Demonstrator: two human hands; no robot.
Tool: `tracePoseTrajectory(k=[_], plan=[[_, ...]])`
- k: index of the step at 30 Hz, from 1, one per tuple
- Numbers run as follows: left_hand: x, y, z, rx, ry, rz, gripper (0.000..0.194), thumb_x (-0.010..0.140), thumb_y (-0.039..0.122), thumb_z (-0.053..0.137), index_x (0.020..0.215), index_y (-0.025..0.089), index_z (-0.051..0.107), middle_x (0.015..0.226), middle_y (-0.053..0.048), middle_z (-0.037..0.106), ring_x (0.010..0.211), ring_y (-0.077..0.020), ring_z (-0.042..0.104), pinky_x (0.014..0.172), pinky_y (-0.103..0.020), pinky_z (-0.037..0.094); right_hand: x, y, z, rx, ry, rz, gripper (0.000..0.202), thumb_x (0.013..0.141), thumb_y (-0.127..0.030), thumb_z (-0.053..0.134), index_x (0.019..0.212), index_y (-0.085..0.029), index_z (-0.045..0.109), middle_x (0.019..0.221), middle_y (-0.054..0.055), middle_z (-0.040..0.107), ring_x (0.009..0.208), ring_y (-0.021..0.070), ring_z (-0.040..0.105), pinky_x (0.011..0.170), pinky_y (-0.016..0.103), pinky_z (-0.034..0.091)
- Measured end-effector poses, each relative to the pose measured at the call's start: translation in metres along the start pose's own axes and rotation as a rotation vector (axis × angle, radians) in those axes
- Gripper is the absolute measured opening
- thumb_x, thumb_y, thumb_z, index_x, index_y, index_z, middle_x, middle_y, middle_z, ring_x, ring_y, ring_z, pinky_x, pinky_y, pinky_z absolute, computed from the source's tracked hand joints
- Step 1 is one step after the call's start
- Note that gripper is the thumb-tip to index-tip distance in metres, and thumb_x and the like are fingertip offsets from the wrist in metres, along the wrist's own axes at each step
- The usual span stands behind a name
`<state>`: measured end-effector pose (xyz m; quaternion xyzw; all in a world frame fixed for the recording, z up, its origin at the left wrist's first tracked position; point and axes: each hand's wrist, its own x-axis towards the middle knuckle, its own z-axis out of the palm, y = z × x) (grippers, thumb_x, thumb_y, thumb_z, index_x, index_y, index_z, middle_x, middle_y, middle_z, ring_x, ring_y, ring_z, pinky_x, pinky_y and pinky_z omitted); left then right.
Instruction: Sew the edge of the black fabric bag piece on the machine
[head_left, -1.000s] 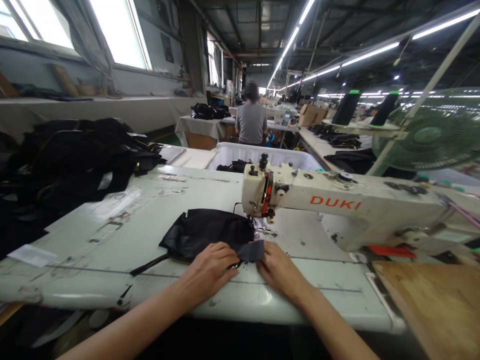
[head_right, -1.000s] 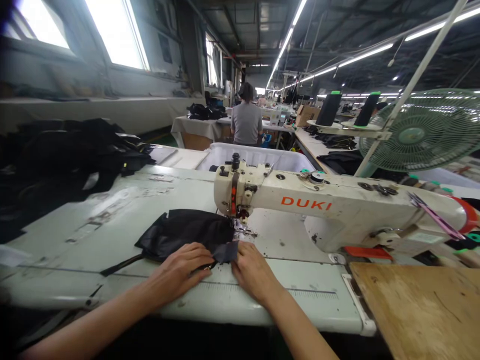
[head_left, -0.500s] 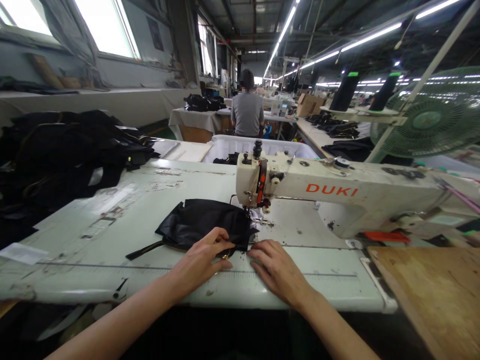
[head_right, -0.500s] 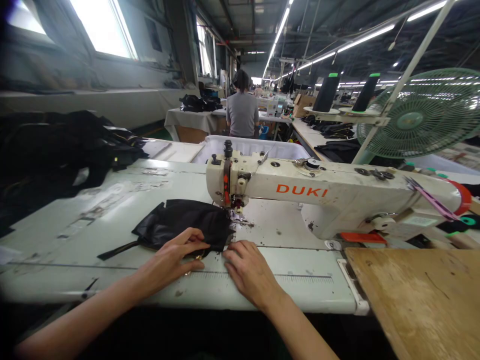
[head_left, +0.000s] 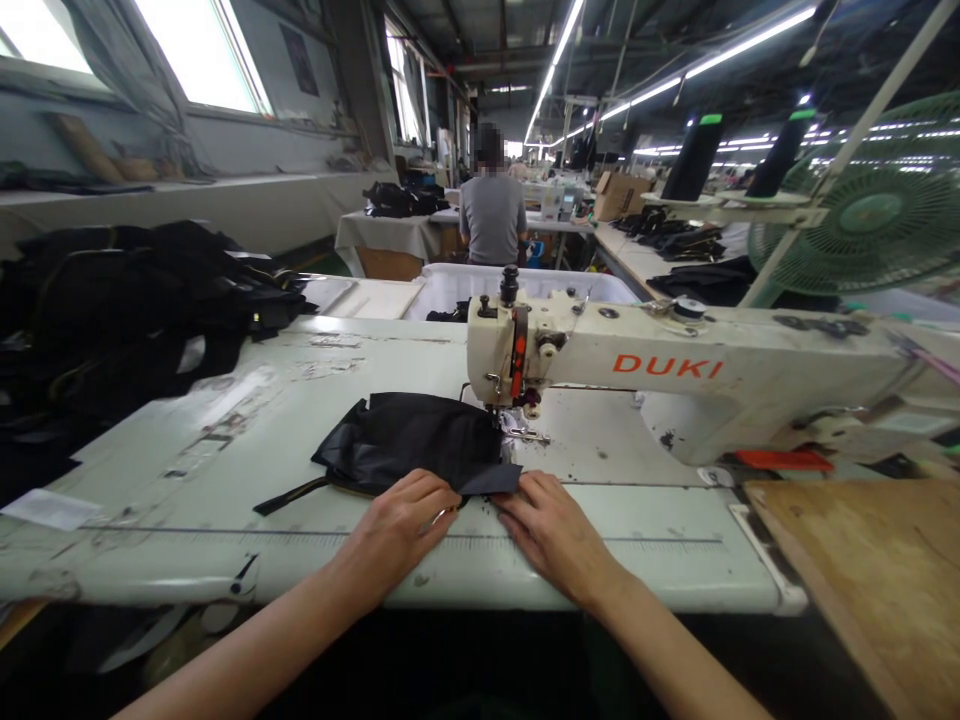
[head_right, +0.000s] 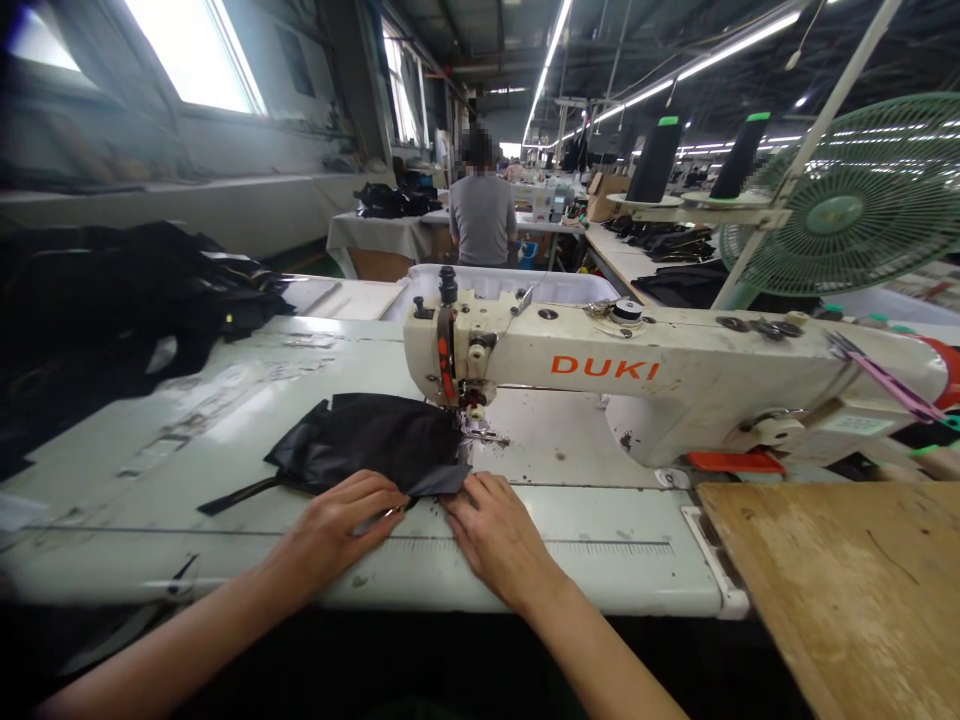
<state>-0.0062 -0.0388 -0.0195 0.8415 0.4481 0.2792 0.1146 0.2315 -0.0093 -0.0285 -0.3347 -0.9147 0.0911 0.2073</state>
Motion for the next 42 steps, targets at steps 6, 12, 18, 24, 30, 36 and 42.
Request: tracePoseTrajectory(k=[6,12,18,24,30,36,42], plan=[[0.008,0.007,0.000,0.063,-0.030,0.014,0.016,0.096,0.016,0.050,0.093,0.018,0.066,0.094,-0.005,0.066,0.090,-0.0203,0.058,0.083,-0.033,0.048,0.001,0.000,0.001,-0.042,0.026,0.021,0.010,0.094,-0.017,0.056,0.101,-0.017,0.064,0.099,0.009,0.060,0.098,0.0268,0.052,0.084,0.041,0.047],[0.014,0.008,0.002,0.112,-0.051,-0.047,0.013,0.095,0.022,0.055,0.094,0.020,0.068,0.087,-0.003,0.067,0.085,-0.0185,0.059,0.078,-0.029,0.047,0.002,0.001,-0.001,-0.029,0.059,0.071,0.013,0.093,-0.011,0.054,0.101,-0.018,0.062,0.103,0.009,0.062,0.099,0.0259,0.053,0.084,0.041,0.047],[0.017,0.007,0.008,0.163,-0.031,-0.122,0.015,0.092,0.023,0.060,0.100,0.024,0.072,0.089,0.000,0.070,0.088,-0.0183,0.061,0.078,-0.027,0.046,-0.003,0.000,-0.003,-0.003,0.069,0.092,0.013,0.094,-0.014,0.054,0.101,-0.020,0.064,0.102,0.008,0.063,0.099,0.0256,0.053,0.087,0.041,0.045],[0.022,0.011,0.011,0.219,-0.022,-0.167,0.013,0.090,0.026,0.063,0.095,0.026,0.075,0.085,0.001,0.071,0.085,-0.0179,0.062,0.073,-0.027,0.043,-0.002,0.001,-0.003,0.045,0.087,0.116,0.020,0.093,-0.011,0.053,0.107,-0.020,0.065,0.108,0.009,0.062,0.102,0.0255,0.053,0.090,0.042,0.045],[0.026,0.012,0.013,0.229,0.013,-0.228,0.011,0.087,0.030,0.065,0.092,0.028,0.075,0.082,0.003,0.070,0.082,-0.0170,0.063,0.068,-0.026,0.041,0.008,0.009,0.003,0.122,0.131,0.202,0.012,0.090,-0.011,0.058,0.094,-0.021,0.065,0.103,0.007,0.060,0.099,0.0227,0.055,0.088,0.038,0.048],[0.029,0.011,0.014,0.182,0.045,-0.291,0.007,0.084,0.031,0.067,0.082,0.028,0.072,0.077,0.005,0.068,0.073,-0.0147,0.063,0.064,-0.025,0.040,0.013,0.008,0.001,0.131,0.130,0.223,0.016,0.085,-0.005,0.063,0.089,-0.021,0.063,0.101,0.004,0.059,0.097,0.0203,0.055,0.087,0.034,0.049],[0.028,0.010,0.015,0.133,0.071,-0.304,0.006,0.083,0.030,0.067,0.078,0.028,0.071,0.076,0.006,0.067,0.072,-0.0150,0.062,0.061,-0.024,0.040,0.005,0.002,0.000,0.003,0.063,0.111,0.027,0.089,-0.006,0.059,0.109,-0.024,0.064,0.107,0.006,0.061,0.102,0.0243,0.051,0.088,0.038,0.046]])
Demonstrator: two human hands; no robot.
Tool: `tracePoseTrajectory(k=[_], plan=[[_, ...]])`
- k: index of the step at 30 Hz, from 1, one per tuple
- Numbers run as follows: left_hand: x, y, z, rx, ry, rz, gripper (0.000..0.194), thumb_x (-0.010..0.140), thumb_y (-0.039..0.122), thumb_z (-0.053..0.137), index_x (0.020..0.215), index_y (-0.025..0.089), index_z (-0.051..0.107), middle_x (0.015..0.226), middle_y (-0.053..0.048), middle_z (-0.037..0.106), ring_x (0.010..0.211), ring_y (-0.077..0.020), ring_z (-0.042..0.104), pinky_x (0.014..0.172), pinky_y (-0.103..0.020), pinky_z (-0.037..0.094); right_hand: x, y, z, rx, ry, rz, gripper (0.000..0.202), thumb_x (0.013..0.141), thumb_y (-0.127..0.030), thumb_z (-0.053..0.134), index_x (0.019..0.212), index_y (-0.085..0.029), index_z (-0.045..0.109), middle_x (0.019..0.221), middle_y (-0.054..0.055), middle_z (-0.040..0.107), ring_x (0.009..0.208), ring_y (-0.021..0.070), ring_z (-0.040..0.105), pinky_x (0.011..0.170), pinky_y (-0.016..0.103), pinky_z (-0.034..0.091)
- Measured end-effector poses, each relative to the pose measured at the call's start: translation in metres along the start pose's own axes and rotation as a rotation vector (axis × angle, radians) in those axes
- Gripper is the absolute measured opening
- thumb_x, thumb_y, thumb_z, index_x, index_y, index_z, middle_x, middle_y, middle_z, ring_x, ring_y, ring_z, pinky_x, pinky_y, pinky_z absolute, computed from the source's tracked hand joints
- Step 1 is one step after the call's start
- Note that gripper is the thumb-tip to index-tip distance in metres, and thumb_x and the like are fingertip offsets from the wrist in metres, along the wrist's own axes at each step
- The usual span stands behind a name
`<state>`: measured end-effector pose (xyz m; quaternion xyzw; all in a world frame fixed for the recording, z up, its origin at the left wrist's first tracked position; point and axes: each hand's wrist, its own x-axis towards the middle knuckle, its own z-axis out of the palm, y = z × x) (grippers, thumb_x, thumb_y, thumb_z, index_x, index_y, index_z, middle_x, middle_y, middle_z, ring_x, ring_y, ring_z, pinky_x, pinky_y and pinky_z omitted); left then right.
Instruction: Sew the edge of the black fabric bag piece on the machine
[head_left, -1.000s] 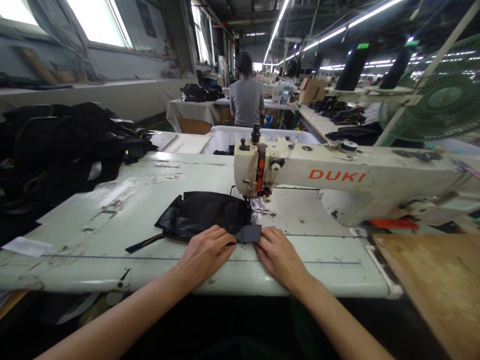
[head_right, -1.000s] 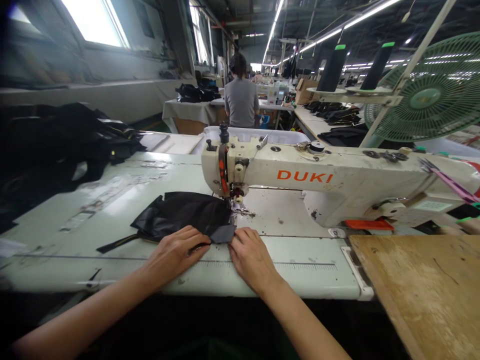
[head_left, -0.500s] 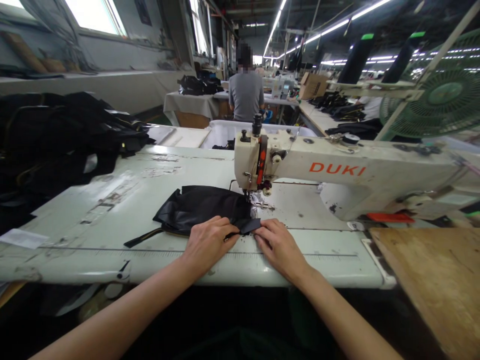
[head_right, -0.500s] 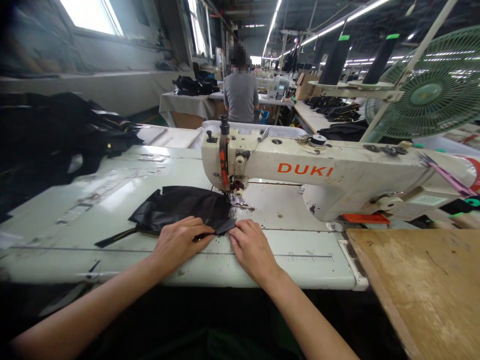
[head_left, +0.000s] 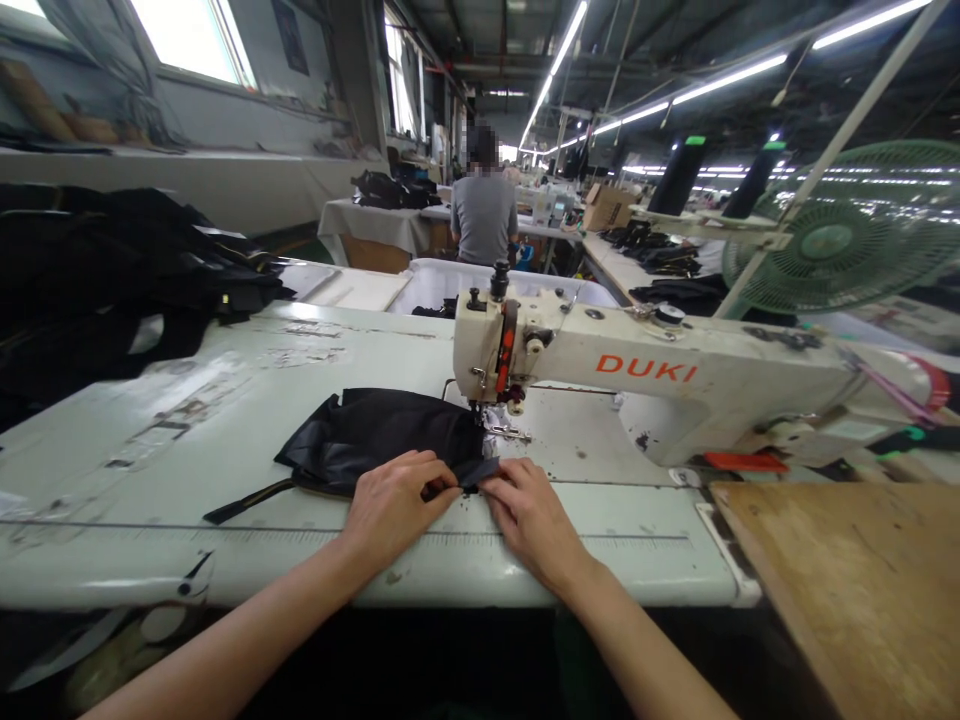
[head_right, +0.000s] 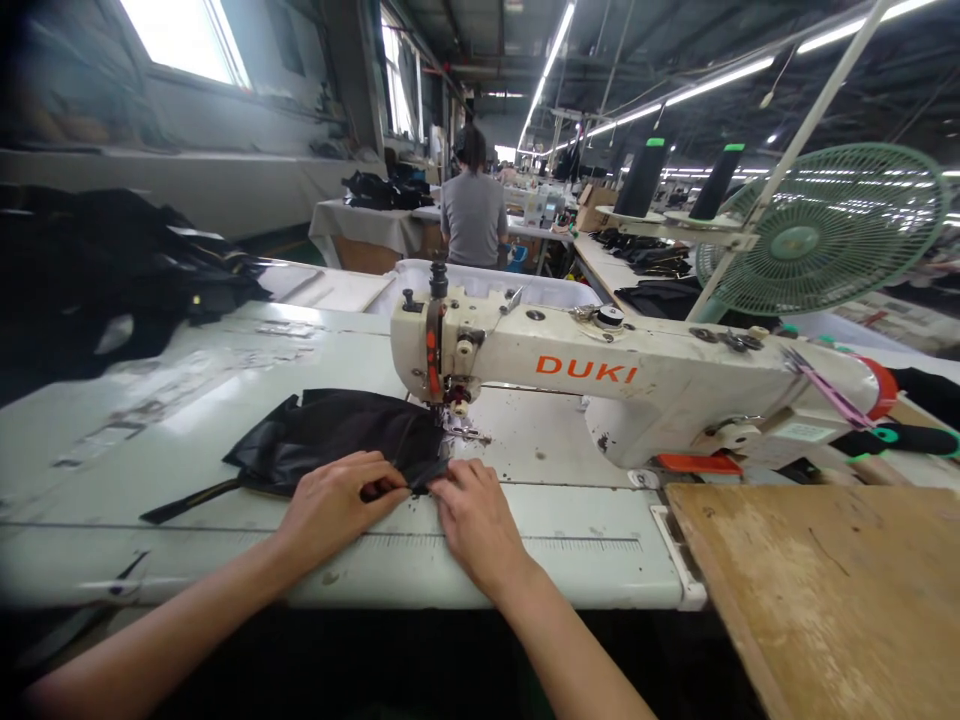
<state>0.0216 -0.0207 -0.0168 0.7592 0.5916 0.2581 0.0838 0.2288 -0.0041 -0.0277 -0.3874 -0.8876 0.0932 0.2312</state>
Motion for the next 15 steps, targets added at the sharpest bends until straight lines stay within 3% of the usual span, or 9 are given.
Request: tracePoseTrajectory(k=[6,15], plan=[[0.000,0.002,0.000,-0.046,-0.030,0.047,0.011,0.087,0.026,0.064,0.082,0.029,0.073,0.094,0.006,0.071,0.088,-0.0150,0.063,0.078,-0.024,0.043,0.003,0.007,-0.006,-0.091,-0.127,-0.173,0.033,0.087,-0.001,0.057,0.112,-0.021,0.065,0.108,0.008,0.064,0.101,0.0268,0.051,0.084,0.041,0.045],[0.006,0.002,0.002,-0.067,-0.063,0.055,0.013,0.084,0.021,0.063,0.080,0.029,0.073,0.093,0.006,0.073,0.087,-0.0158,0.064,0.078,-0.024,0.045,-0.001,0.010,-0.013,-0.113,-0.162,-0.290,0.034,0.092,-0.005,0.052,0.119,-0.022,0.062,0.112,0.009,0.064,0.101,0.0248,0.053,0.085,0.041,0.046]])
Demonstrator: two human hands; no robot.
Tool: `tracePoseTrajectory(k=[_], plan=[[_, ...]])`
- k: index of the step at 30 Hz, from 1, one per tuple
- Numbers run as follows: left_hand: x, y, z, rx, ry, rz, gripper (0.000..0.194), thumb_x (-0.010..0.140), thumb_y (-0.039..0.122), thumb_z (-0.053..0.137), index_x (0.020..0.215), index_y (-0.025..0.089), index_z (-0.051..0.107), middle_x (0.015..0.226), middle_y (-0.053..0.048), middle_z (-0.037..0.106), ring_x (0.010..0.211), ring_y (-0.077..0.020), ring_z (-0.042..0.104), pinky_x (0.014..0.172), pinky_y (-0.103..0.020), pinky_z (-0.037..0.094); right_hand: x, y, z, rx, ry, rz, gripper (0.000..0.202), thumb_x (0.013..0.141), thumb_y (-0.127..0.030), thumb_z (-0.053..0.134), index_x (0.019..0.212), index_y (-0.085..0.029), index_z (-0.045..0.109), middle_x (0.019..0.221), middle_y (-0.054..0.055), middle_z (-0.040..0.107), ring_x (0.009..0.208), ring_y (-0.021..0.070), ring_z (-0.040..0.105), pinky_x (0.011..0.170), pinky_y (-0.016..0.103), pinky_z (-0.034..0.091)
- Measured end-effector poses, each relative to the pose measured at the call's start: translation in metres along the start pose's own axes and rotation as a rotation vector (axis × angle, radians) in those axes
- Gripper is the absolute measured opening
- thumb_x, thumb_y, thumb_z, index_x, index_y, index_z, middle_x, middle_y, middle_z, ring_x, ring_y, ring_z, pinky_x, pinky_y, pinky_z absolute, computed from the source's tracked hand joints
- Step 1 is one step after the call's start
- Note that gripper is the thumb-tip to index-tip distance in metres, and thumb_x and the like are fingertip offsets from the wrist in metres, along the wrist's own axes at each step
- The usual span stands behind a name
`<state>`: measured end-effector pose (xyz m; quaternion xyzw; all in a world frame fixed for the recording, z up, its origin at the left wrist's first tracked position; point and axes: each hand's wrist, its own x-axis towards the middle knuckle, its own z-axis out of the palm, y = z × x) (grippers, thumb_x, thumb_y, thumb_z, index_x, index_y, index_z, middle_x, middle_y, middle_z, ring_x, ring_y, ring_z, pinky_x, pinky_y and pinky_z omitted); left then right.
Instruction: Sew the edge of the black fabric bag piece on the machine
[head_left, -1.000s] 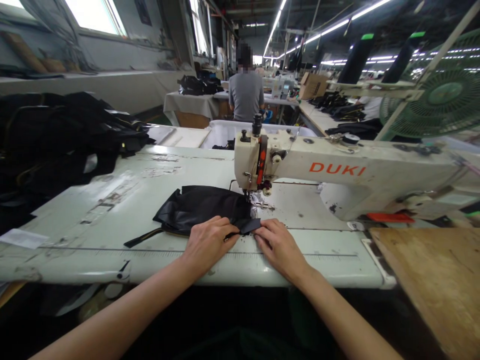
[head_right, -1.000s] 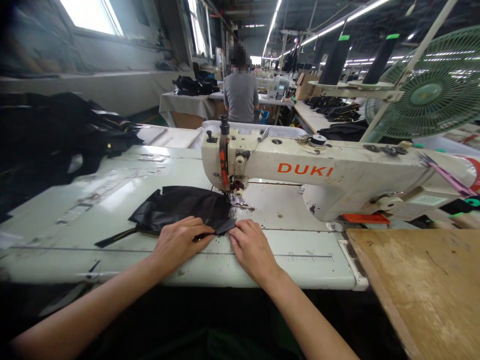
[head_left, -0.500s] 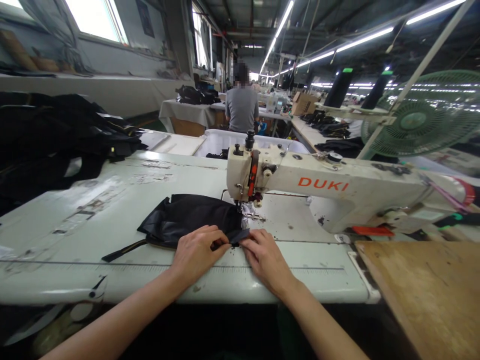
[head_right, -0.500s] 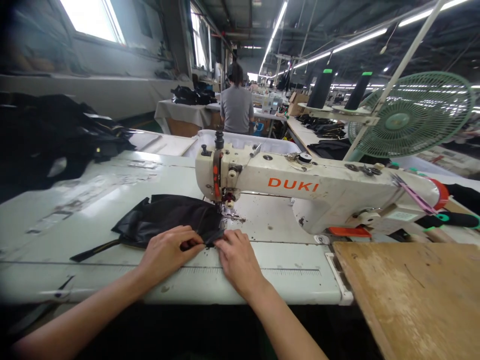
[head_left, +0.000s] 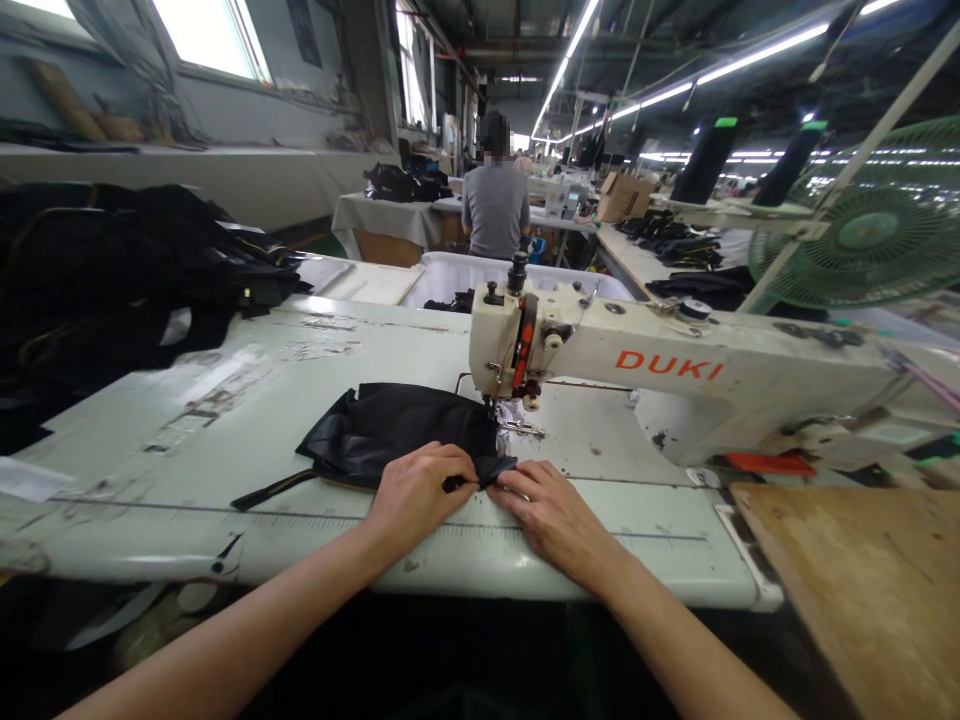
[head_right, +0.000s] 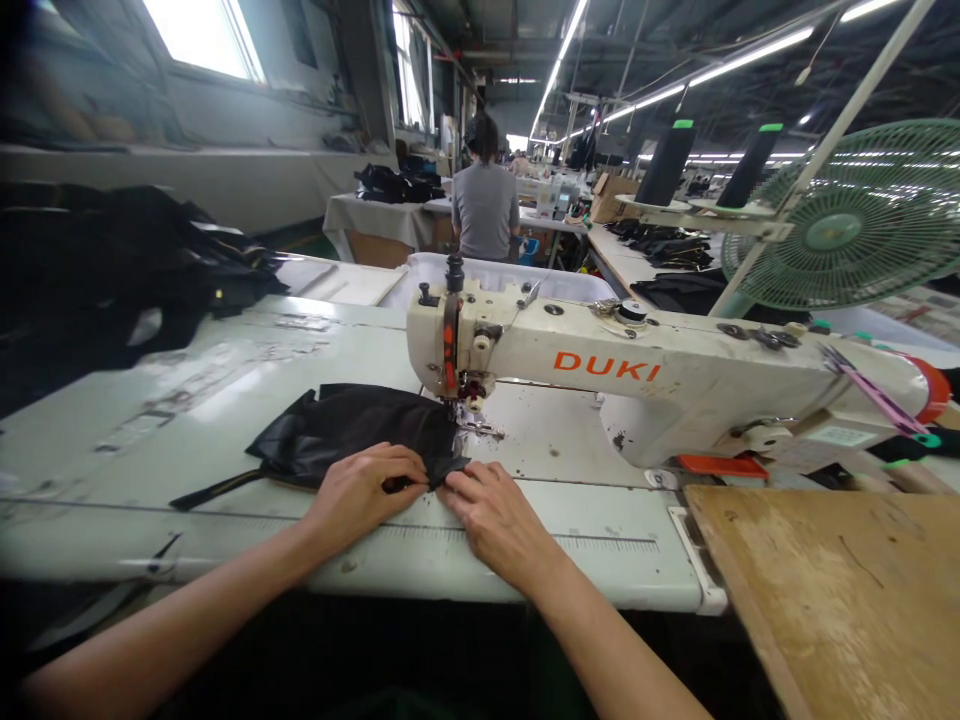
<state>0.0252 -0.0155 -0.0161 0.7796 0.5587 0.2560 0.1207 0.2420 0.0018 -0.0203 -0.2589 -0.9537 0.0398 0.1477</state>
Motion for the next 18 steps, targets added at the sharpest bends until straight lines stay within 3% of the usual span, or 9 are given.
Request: tracePoseTrajectory(k=[4,7,14,18], plan=[[0.007,0.002,-0.006,0.009,-0.046,-0.029,0.012,0.080,0.019,0.065,0.076,0.029,0.071,0.088,0.009,0.072,0.076,-0.0144,0.065,0.063,-0.024,0.040,-0.007,-0.002,0.002,0.175,0.055,0.042,0.042,0.091,-0.004,0.049,0.127,-0.024,0.057,0.117,0.007,0.062,0.106,0.0249,0.051,0.092,0.043,0.044],[0.011,0.003,-0.009,0.018,-0.078,-0.050,0.011,0.077,0.019,0.067,0.074,0.030,0.070,0.087,0.010,0.071,0.068,-0.0136,0.063,0.056,-0.024,0.035,-0.008,0.000,0.004,0.358,0.127,0.147,0.040,0.089,-0.001,0.047,0.119,-0.025,0.060,0.114,0.006,0.061,0.106,0.0227,0.052,0.094,0.041,0.044],[0.019,-0.002,-0.010,0.041,-0.144,-0.033,0.010,0.075,0.020,0.070,0.074,0.031,0.069,0.088,0.009,0.071,0.075,-0.0173,0.066,0.057,-0.024,0.034,-0.001,-0.001,0.004,0.425,0.184,0.269,0.031,0.089,-0.004,0.051,0.110,-0.024,0.063,0.112,0.006,0.059,0.108,0.0208,0.054,0.096,0.037,0.045],[0.018,0.000,-0.011,0.074,-0.165,0.011,0.008,0.079,0.023,0.068,0.078,0.031,0.069,0.091,0.008,0.070,0.078,-0.0174,0.066,0.058,-0.025,0.034,0.009,-0.003,0.005,0.419,0.206,0.389,0.016,0.089,-0.010,0.060,0.096,-0.022,0.068,0.103,0.005,0.061,0.102,0.0206,0.057,0.091,0.035,0.047]])
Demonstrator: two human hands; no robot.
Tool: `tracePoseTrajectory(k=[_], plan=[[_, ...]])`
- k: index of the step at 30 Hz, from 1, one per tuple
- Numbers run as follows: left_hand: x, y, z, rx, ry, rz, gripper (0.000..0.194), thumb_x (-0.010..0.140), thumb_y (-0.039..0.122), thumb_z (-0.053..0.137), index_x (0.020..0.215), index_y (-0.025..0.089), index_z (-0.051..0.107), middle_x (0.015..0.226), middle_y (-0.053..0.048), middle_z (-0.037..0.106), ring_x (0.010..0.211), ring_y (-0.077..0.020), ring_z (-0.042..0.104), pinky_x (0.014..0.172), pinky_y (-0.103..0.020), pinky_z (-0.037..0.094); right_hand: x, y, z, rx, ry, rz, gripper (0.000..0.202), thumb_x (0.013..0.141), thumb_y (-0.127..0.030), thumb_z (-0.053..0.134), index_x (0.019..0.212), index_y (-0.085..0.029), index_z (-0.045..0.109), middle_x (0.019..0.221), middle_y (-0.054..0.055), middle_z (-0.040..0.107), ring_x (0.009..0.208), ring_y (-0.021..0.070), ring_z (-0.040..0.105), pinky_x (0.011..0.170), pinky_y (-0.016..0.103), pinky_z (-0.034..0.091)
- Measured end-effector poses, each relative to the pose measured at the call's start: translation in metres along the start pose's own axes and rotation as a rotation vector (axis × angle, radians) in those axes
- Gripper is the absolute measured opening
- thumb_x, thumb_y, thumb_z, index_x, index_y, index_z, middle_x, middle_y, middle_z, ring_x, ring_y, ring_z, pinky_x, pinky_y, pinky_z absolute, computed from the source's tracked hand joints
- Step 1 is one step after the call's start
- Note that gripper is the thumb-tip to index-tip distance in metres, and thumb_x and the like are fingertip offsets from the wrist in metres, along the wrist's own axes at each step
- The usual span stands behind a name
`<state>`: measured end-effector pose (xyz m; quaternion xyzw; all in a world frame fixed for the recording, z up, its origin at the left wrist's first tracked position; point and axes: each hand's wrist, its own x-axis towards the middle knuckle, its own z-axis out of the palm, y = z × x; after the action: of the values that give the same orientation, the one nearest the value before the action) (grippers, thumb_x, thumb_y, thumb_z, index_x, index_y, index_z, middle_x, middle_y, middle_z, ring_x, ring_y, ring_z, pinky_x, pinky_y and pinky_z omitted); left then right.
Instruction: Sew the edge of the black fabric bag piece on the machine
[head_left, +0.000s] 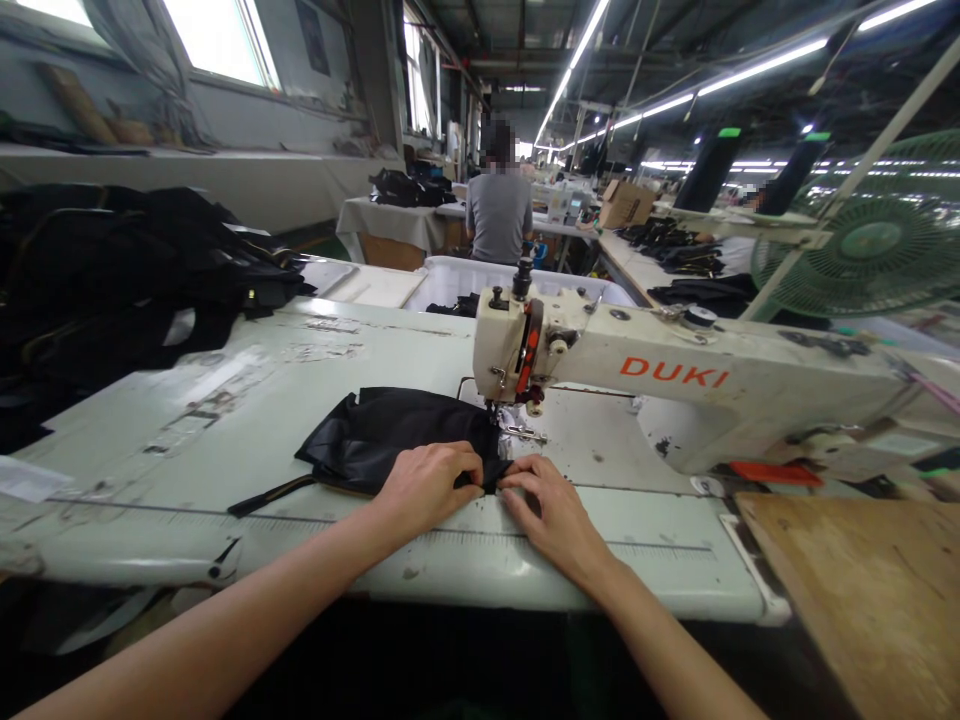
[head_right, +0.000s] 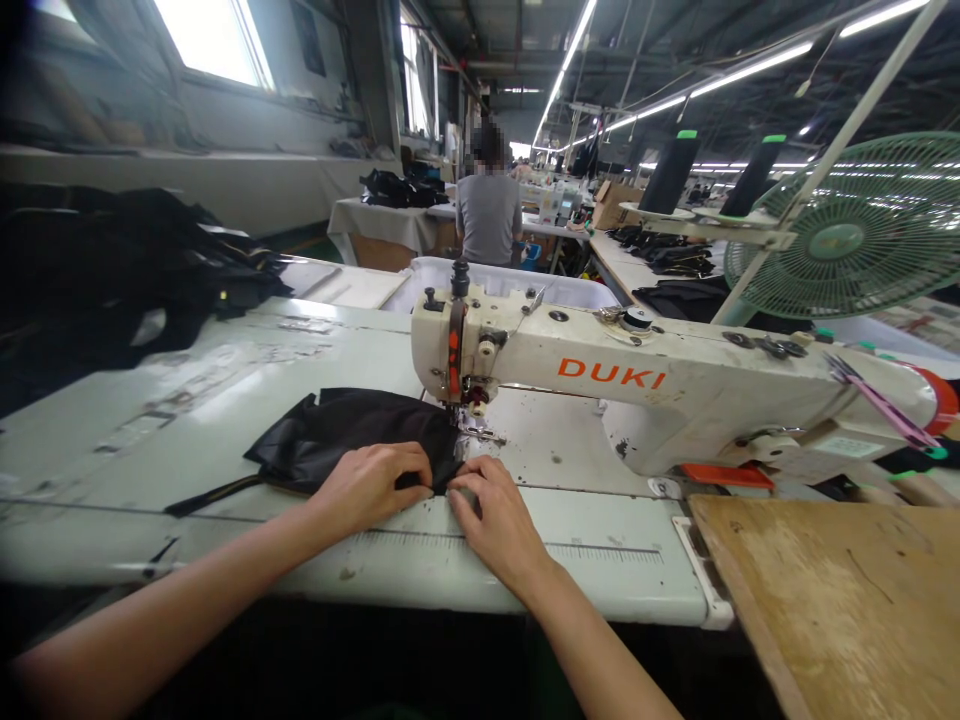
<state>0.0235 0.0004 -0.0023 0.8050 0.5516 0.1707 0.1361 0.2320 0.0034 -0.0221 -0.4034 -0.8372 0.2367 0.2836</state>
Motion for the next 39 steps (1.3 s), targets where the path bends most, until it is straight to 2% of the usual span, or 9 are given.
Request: tracePoseTrajectory(k=[5,8,14,17,24,30,34,37,39], plan=[[-0.003,0.005,-0.003,0.046,-0.019,0.033,0.008,0.082,0.023,0.065,0.076,0.028,0.067,0.087,0.006,0.068,0.077,-0.0167,0.065,0.058,-0.026,0.032,0.014,-0.003,0.006,-0.032,0.053,0.139,0.017,0.085,-0.014,0.068,0.069,-0.019,0.065,0.092,0.003,0.061,0.090,0.0192,0.061,0.082,0.033,0.048],[-0.001,0.006,-0.004,0.057,-0.037,0.035,0.008,0.082,0.024,0.064,0.075,0.027,0.067,0.085,0.006,0.068,0.075,-0.0170,0.065,0.057,-0.027,0.030,0.019,-0.006,0.009,-0.059,0.062,0.165,0.017,0.081,-0.015,0.072,0.067,-0.018,0.064,0.091,0.003,0.061,0.088,0.0196,0.061,0.080,0.033,0.047],[0.006,0.007,-0.006,0.048,-0.060,0.027,0.008,0.078,0.020,0.064,0.074,0.027,0.067,0.086,0.007,0.070,0.076,-0.0173,0.065,0.057,-0.026,0.030,0.019,-0.007,0.007,-0.124,0.040,0.098,0.018,0.081,-0.005,0.068,0.071,-0.019,0.062,0.086,0.001,0.061,0.082,0.0187,0.060,0.073,0.030,0.046],[0.008,0.006,-0.007,0.034,-0.072,0.031,0.008,0.077,0.021,0.064,0.074,0.027,0.067,0.086,0.007,0.070,0.077,-0.0171,0.066,0.058,-0.025,0.032,0.012,-0.003,0.001,-0.147,0.015,0.012,0.015,0.085,-0.003,0.063,0.083,-0.019,0.063,0.089,0.002,0.061,0.085,0.0177,0.060,0.075,0.028,0.047],[0.006,0.004,-0.004,0.017,-0.053,0.024,0.008,0.080,0.021,0.065,0.077,0.027,0.069,0.088,0.006,0.070,0.080,-0.0184,0.066,0.061,-0.026,0.036,-0.003,0.002,0.002,-0.277,-0.085,-0.246,0.021,0.095,-0.019,0.058,0.115,-0.020,0.063,0.102,0.007,0.063,0.095,0.0236,0.055,0.081,0.037,0.044],[-0.007,-0.003,-0.004,-0.012,-0.051,0.065,0.017,0.094,0.025,0.055,0.094,0.029,0.072,0.110,0.006,0.068,0.092,-0.0138,0.065,0.080,-0.023,0.044,-0.004,0.003,0.008,-0.394,-0.060,-0.298,0.019,0.097,-0.020,0.055,0.113,-0.016,0.064,0.099,0.008,0.063,0.091,0.0247,0.052,0.077,0.039,0.043],[-0.007,-0.008,-0.003,0.021,-0.017,0.022,0.014,0.092,0.026,0.060,0.104,0.025,0.068,0.115,0.001,0.064,0.106,-0.0195,0.059,0.092,-0.029,0.043,-0.005,0.005,0.010,-0.401,-0.036,-0.301,0.020,0.096,-0.021,0.056,0.115,-0.016,0.063,0.098,0.007,0.062,0.092,0.0235,0.052,0.078,0.038,0.043],[0.002,-0.011,-0.001,0.048,-0.011,-0.026,0.024,0.086,0.032,0.068,0.107,0.025,0.063,0.113,-0.001,0.062,0.101,-0.0225,0.061,0.082,-0.031,0.046,-0.007,0.005,0.012,-0.400,-0.024,-0.299,0.017,0.096,-0.019,0.055,0.111,-0.015,0.063,0.097,0.007,0.061,0.091,0.0236,0.052,0.076,0.038,0.042],[0.009,-0.014,-0.001,0.059,-0.027,-0.046,0.019,0.083,0.033,0.070,0.099,0.025,0.063,0.108,0.000,0.060,0.091,-0.0212,0.063,0.071,-0.029,0.046,-0.007,0.005,0.014,-0.400,-0.020,-0.300,0.015,0.096,-0.019,0.055,0.109,-0.015,0.063,0.096,0.007,0.061,0.090,0.0237,0.052,0.076,0.038,0.042]])
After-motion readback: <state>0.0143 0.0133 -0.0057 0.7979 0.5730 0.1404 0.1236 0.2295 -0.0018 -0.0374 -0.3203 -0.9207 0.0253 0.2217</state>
